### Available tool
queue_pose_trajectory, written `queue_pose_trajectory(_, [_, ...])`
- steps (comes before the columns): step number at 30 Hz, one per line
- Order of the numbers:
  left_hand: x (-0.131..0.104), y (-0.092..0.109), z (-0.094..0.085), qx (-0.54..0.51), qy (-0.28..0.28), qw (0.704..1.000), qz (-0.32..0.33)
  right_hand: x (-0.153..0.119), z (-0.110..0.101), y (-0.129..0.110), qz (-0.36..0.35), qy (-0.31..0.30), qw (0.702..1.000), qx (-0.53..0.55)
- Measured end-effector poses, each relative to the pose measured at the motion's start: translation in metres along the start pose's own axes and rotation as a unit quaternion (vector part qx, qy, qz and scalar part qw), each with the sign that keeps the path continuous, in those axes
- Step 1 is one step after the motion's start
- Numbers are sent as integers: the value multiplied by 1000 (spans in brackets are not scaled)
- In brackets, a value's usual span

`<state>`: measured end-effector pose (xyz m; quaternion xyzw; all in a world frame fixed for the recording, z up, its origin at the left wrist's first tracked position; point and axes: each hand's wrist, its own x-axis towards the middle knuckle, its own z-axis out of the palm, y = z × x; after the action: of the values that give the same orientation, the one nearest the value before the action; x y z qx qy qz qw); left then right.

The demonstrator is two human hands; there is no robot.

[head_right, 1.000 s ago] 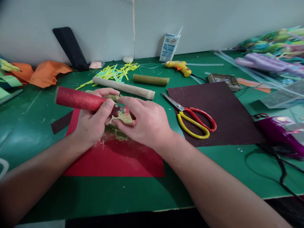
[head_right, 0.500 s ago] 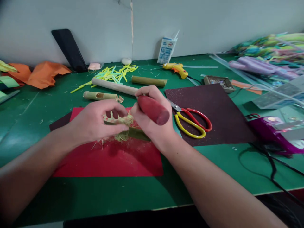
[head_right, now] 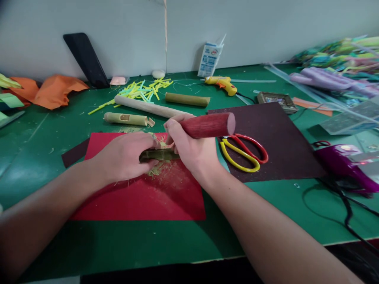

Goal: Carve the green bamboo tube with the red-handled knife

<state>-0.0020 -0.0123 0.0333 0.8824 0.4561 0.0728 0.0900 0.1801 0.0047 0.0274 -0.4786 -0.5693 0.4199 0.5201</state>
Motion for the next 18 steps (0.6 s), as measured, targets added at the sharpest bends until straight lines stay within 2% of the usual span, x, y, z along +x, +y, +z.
queue_pose_trajectory(4, [2,-1,11,-42,30,998,-19,0,-1,1,2,-44,998,-33])
queue_pose_trajectory(9, [3,-4,23,-92,65,993,-26,0,0,7,10,-43,998,-51])
queue_pose_trajectory(14, [3,-8,26,-102,80,991,-20,3,-2,11,-4,-39,997,-62])
queue_pose_trajectory(18, [3,-9,26,-107,95,990,-10,6,-7,12,-9,-68,996,-55])
